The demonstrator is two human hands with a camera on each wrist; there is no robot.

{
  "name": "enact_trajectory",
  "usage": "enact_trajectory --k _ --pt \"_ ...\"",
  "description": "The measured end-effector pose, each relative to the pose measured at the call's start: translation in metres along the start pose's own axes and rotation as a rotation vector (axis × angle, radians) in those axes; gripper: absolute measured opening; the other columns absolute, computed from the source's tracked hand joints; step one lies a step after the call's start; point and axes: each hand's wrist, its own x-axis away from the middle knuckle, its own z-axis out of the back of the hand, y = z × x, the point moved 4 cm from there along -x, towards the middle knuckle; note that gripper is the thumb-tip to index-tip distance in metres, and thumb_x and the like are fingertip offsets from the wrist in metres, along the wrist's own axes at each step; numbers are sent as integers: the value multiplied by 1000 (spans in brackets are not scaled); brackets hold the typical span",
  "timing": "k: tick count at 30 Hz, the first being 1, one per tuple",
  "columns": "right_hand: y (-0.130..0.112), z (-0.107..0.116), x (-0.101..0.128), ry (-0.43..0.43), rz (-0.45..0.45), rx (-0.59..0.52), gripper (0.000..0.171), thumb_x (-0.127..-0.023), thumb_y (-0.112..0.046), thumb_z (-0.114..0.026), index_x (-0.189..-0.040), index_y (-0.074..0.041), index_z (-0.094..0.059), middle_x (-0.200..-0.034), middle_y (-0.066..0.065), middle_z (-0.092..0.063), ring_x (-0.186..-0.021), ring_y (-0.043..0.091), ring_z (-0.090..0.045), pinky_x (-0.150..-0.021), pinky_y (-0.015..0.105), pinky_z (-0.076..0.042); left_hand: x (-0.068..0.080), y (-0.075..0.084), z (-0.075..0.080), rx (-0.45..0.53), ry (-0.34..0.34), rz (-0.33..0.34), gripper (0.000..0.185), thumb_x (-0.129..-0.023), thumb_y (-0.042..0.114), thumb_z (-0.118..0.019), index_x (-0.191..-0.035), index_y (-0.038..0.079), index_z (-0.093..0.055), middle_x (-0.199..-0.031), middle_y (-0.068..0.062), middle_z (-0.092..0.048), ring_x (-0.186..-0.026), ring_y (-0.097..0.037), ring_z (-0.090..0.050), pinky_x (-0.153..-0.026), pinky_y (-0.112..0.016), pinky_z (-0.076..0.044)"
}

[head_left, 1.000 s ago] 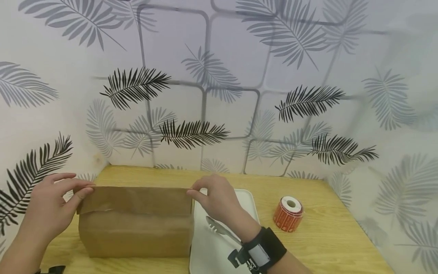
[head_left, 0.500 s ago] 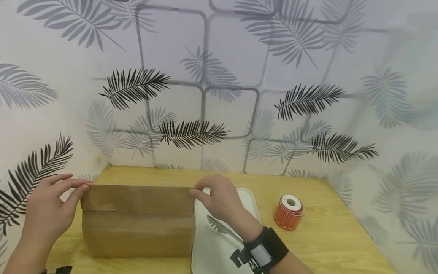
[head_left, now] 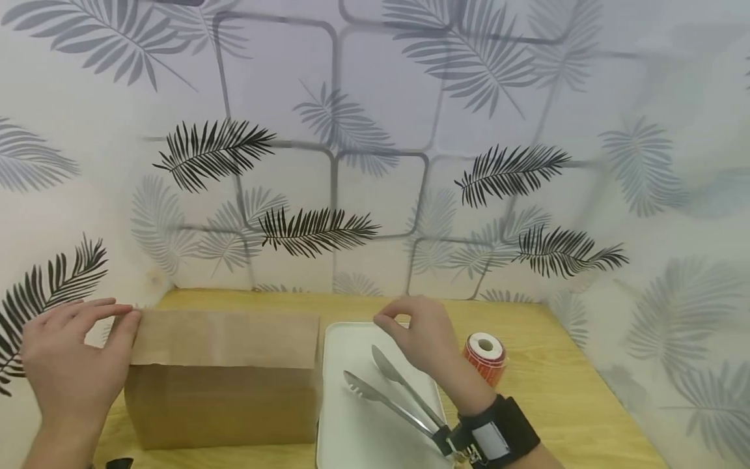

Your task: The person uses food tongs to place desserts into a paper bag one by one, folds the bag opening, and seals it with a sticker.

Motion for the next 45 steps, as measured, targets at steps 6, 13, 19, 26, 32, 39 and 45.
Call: enact_trajectory --k 6,13,19,26,32,39,45 --pt "39 31 17 12 -103 37 11 -95 -26 -76 -97 -17 -82 -105 2 -80 -93 23 -73 -94 50 -57 12 47 -23 106 -17 -155 15 -83 16 -74 -85 1 -78 -98 -22 -73 -102 -46 -60 -97 -45 -37" --pt "106 81 56 40 -256 174 11 -95 -25 -76 -101 -18 -81 -95 1 -80 -92 25 -74 -81 49 -58 37 129 -57 176 -261 -307 4 -87 8 -74 -88 8 -78 -101 -13 -73 -116 -41 -61 -104 -57 -38" --pt "154 104 86 9 -354 249 18 -96 -28 -75 -106 -14 -80 -101 7 -80 -92 28 -74 -78 50 -59 51 181 -84 287 -321 -392 15 -84 -3 -71 -85 11 -76 -98 -8 -72 -117 -37 -62 -107 -56 -40" --pt "173 113 104 -28 -439 254 21 -95 -32 -75 -106 -15 -80 -102 8 -80 -93 28 -75 -80 52 -58 61 218 -110 322 -284 -456 20 -79 -7 -72 -79 13 -74 -93 -5 -71 -112 -35 -65 -102 -58 -46" --pt "183 113 110 14 -454 255 21 -95 -29 -75 -105 -12 -80 -101 10 -80 -91 29 -76 -77 51 -60 85 271 -139 362 -416 -542 19 -76 2 -80 -80 20 -73 -93 2 -70 -111 -28 -64 -106 -52 -46" --pt "196 106 112 29 -467 256 24 -94 -29 -75 -107 -10 -80 -99 11 -81 -88 29 -76 -74 49 -61 130 333 -197 252 -700 -703 9 -90 15 -74 -93 23 -76 -96 8 -70 -106 -16 -64 -105 -38 -50" --pt "198 94 114 37 -483 229 20 -92 -26 -77 -105 -11 -81 -98 9 -81 -88 27 -76 -72 45 -61 168 354 -254 72 -986 -720 28 -87 26 -82 -113 27 -72 -108 6 -65 -104 -14 -62 -95 -31 -54"
